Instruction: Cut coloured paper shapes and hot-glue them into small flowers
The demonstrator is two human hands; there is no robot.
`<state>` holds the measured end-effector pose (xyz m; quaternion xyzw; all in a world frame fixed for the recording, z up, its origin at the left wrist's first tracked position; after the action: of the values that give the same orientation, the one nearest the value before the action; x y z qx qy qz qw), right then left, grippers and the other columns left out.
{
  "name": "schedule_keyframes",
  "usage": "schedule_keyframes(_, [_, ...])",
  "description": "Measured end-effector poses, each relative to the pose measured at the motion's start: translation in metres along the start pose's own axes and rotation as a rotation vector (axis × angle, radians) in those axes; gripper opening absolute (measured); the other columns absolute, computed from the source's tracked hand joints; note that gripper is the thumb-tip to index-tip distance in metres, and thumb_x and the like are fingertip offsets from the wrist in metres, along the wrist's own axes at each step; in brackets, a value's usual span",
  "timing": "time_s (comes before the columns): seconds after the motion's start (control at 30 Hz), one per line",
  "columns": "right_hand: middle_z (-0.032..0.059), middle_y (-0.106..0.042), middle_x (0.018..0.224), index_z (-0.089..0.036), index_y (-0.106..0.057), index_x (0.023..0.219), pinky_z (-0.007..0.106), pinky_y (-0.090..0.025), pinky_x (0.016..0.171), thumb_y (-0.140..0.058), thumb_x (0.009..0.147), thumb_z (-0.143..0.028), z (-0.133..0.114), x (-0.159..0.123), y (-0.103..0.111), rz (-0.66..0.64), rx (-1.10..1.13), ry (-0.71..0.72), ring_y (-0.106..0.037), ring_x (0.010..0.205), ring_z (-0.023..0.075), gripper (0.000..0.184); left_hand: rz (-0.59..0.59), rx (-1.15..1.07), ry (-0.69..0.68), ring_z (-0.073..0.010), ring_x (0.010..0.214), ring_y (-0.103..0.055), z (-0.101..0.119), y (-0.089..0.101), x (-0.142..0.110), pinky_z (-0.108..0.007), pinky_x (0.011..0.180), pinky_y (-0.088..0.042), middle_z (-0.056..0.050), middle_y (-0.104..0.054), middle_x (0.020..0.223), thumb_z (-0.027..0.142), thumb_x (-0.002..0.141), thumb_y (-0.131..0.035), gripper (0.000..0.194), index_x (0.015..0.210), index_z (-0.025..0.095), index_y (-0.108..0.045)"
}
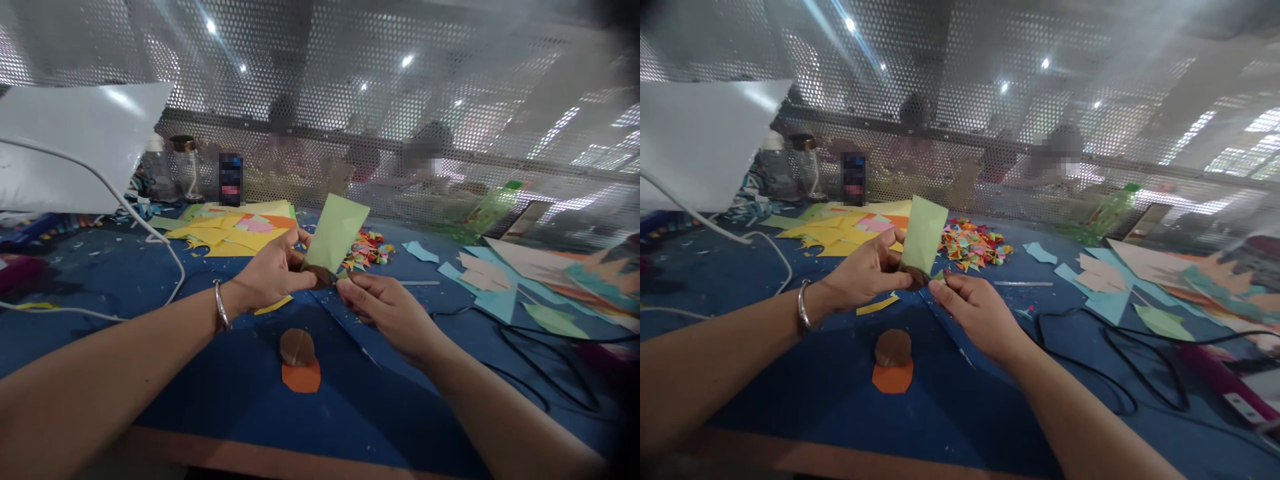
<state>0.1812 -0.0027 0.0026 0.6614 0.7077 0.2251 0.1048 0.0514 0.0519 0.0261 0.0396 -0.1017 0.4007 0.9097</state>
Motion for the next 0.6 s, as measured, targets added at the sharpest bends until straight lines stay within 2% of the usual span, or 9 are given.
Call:
schedule_keyframes(0.4, [-0.004,-0.036,0.061,-0.022,-0.043,0.063,0.026,-0.028,0.047,-0.051,0.093,-0.058,-0.007,-0.0007,-0.0028,-0.05,-0.113,0.036,-0.034,0.052,0.0107,0.048,-0.086,0.096,-0.015,-0.0126,0.059,-0.06,0.0022,-0.0046,-0.0039,-0.024,0.057,-0.038,0.005,-0.061,0.064,0.012,0.07,-0.067,0.04,0.102,0.021,-0.044])
schedule_keyframes(0.6, [-0.0038,-0.038,0.06,-0.022,-0.044,0.064,0.025,-0.028,0.048,-0.05,0.093,-0.056,-0.0051,-0.0019,-0.0024,-0.04,-0.132,0.027,-0.035,0.054,0.0113,0.046,-0.101,0.184,-0.01,-0.0077,0.048,-0.049,0.0044,-0.0065,-0.0052,-0.022,0.049,-0.029,0.008,-0.057,0.058,0.009,0.071,-0.067,0.04,0.102,0.02,-0.044])
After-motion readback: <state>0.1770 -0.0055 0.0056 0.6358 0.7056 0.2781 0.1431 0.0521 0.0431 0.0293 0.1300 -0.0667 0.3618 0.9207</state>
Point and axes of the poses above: each hand's wrist, its own x-axis towards the middle knuckle, its own y-axis out of the back of the hand, z = x × y, the point moved 8 cm from there along x, towards the middle knuckle
